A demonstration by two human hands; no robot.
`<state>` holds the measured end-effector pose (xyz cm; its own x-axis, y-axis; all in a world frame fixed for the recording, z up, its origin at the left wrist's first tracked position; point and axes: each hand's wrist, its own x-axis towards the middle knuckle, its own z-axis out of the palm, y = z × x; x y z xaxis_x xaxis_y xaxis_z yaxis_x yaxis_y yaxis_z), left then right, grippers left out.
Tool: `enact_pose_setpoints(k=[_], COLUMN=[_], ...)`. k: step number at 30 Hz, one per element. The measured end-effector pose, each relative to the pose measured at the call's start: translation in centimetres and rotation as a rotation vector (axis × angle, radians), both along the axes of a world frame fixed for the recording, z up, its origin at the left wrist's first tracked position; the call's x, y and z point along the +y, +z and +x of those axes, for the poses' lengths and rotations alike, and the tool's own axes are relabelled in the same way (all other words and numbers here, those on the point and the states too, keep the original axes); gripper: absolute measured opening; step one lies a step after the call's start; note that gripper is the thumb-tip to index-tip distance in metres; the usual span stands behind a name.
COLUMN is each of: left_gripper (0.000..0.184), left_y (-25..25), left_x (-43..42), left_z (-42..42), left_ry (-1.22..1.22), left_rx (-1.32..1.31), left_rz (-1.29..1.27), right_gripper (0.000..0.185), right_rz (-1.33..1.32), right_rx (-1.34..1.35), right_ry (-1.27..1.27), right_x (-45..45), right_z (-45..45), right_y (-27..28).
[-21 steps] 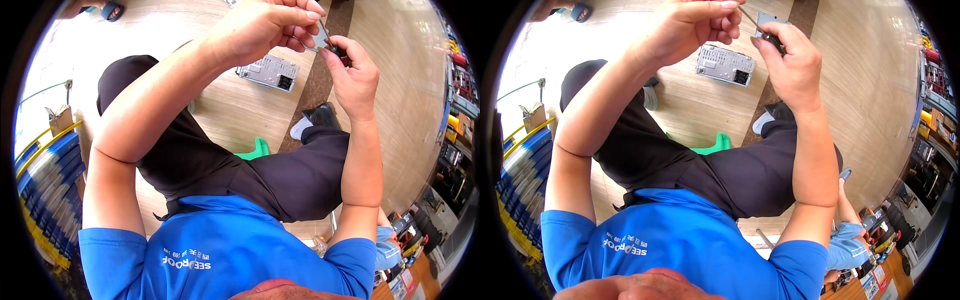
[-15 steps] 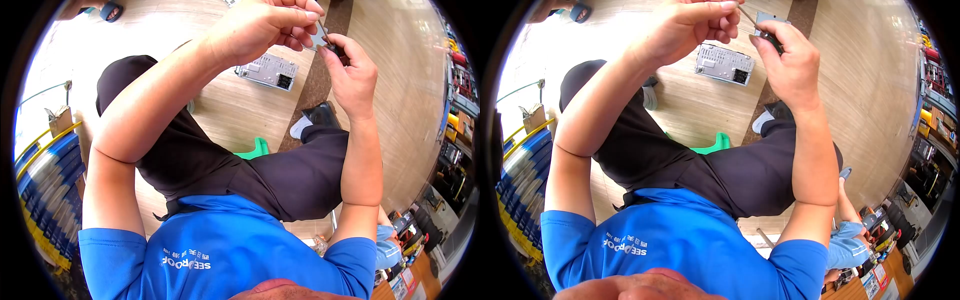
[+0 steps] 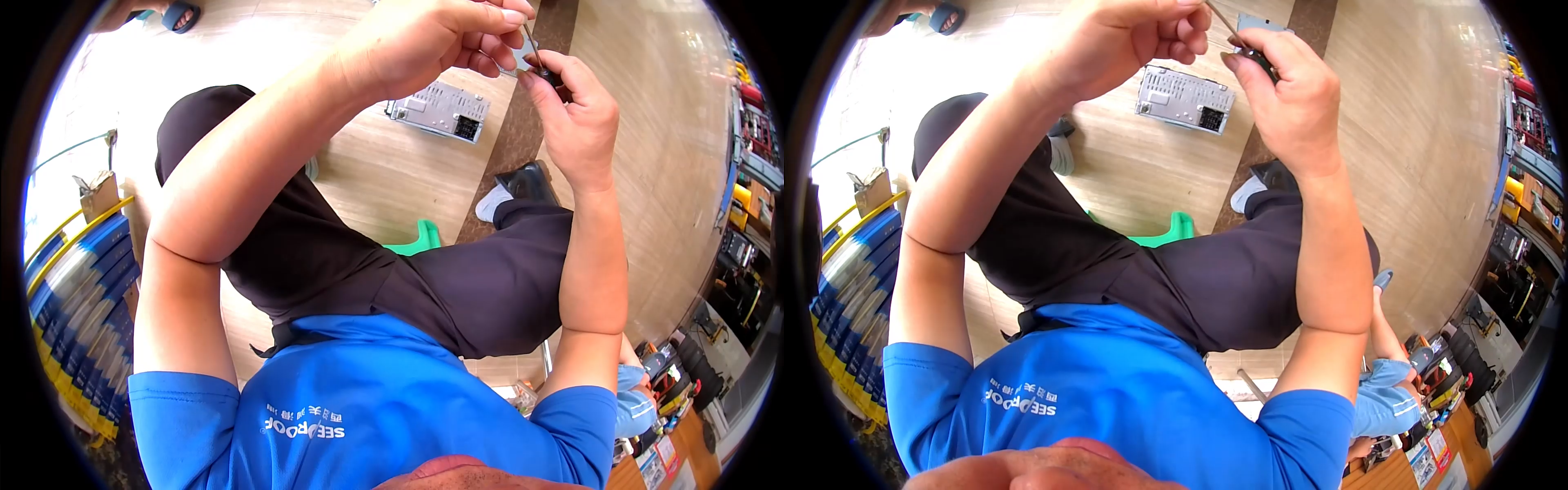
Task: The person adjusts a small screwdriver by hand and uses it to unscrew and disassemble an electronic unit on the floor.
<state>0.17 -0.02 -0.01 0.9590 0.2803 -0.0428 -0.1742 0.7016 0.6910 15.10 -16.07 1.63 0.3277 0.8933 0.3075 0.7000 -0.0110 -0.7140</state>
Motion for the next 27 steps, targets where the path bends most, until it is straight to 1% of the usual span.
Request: enact_pose_setpoints(k=[8, 15, 27], left_gripper=[0.013, 0.013, 0.016], left_y=[0.49, 0.34, 0.10], left_x=[0.02, 0.07, -0.35], left_z=[-0.11, -0.08, 0.06], left_ry=[0.021, 0.022, 0.042], left_rx=[0.014, 0.019, 0.045], left_rz=[-0.061, -0.057, 0.031], right_gripper=[0.017, 0.017, 0.019], right_rz=[0.021, 0.032, 0.010], right_rx=[0.015, 0.006, 0.029], right_ry=[-0.002, 0.007, -0.007], right_x=[0.13, 0.21, 0.05], right_z=[0.02, 0.12, -0.03], right_y=[-0.27, -0.40, -0.33])
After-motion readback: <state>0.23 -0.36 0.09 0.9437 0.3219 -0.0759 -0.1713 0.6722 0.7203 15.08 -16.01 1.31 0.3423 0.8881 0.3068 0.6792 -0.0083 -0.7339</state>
